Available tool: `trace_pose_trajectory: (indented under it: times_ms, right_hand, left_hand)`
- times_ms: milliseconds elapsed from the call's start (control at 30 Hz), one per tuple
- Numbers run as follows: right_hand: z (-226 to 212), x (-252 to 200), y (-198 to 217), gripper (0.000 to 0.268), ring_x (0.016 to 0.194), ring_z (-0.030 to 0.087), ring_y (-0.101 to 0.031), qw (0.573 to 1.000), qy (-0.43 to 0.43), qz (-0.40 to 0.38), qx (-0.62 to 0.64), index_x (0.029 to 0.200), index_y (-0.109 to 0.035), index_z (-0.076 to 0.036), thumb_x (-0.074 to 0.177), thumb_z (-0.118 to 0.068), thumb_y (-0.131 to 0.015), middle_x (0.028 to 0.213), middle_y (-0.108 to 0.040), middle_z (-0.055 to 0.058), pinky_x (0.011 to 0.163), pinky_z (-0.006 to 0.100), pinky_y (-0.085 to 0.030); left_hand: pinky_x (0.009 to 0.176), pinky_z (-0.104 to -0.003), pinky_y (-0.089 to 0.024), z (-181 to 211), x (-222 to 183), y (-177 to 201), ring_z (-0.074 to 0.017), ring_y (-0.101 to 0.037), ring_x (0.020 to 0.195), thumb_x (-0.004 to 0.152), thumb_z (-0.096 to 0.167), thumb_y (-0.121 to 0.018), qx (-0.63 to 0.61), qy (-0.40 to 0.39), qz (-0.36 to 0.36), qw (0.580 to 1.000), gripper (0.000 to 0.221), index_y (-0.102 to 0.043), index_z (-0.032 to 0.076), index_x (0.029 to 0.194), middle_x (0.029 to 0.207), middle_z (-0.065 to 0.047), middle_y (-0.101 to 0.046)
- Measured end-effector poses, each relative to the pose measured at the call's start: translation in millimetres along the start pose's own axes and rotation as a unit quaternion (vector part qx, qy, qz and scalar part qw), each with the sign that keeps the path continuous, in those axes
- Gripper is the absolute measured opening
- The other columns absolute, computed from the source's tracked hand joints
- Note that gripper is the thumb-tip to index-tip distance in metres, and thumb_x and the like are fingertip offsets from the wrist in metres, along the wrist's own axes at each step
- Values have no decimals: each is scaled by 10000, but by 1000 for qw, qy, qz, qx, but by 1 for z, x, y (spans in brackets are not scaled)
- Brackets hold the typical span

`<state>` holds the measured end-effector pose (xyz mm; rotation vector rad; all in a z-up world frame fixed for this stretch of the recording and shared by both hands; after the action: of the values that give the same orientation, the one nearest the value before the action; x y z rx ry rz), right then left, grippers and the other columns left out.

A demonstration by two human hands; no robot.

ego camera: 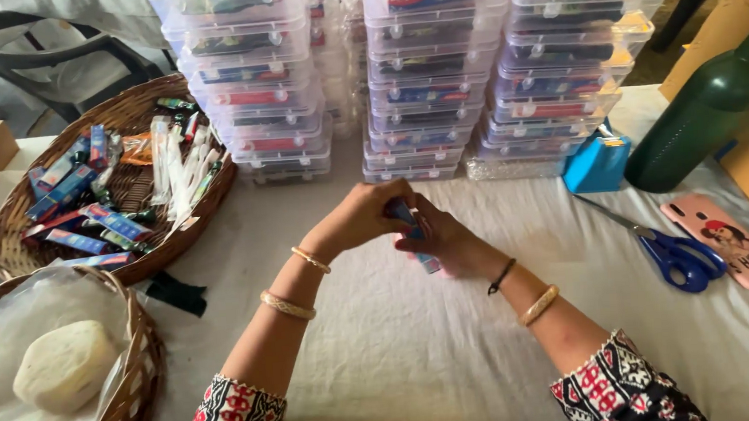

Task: The person picks toothpaste tubes and toothbrushes from a basket, wraps some items with a small cloth, and places them into small plastic storage boxes. They close the filled boxes, stack them with other completed boxes, and place stacked boxes into a large cardboard box.

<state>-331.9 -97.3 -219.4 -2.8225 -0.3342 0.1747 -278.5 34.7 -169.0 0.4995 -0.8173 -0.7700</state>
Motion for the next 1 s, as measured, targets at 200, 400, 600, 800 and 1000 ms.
trace_pose_trajectory:
  times_ms: [200, 400, 600, 800, 1000]
  right_hand:
    - [21, 16, 62, 343, 488, 128, -530, 930, -50, -75, -356, 1201, -628, -30, 938, -210, -757, 636, -582, 37, 462, 306, -437]
    - [9, 21, 83, 323, 496, 73, -532, 910, 54, 27, -411, 1171, -657, -89, 883, -166, -781, 665, -627, -14, 446, 281, -430]
    - [5, 16, 94, 275, 494, 86, -527, 884, 52, 75, -459, 1155, -691, -127, 885, -75, -712, 644, -621, -12, 452, 299, -431]
    - [15, 27, 124, 286, 702, 141, -665, 813, 140, 83, -559, 1078, -674, -138, 879, -318, -773, 777, -716, 34, 640, 332, -518]
    - [25, 26, 132, 285, 701, 248, -687, 814, 53, 144, -560, 1089, -696, -188, 888, -389, -722, 770, -720, 94, 675, 377, -531]
  left_hand:
    - [637, -282, -582, -56, -18, 3, -109, -705, 713, 834, 107, -824, -128, 123, 58, 982, 253, -668, 39, 1022, 804, -43, -749]
    - [436, -264, -480, -90, -41, -3, -108, -620, 576, 870, 196, -813, -216, 334, 84, 914, 278, -619, 25, 973, 717, -88, -684]
    - [487, -320, -554, -127, -44, -27, -181, -682, 595, 832, 261, -825, -86, 290, 32, 952, 340, -610, 49, 988, 766, -91, -735]
    - [643, -465, -559, -76, -39, 27, -347, -711, 811, 769, 325, -832, 147, 128, 104, 975, 337, -661, 82, 928, 858, -126, -728]
    - [731, -478, -577, -64, -37, 149, -359, -723, 873, 786, 471, -788, 371, 289, -44, 881, 389, -773, 139, 988, 939, -151, -746]
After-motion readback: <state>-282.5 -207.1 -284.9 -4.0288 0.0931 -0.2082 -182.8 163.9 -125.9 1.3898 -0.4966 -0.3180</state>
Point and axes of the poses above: each hand's wrist, its own x-axis towards the middle knuckle, its own y-axis out of the back of the hand, z = x × y, the point moved 5 cm from there along x, towards the middle knuckle
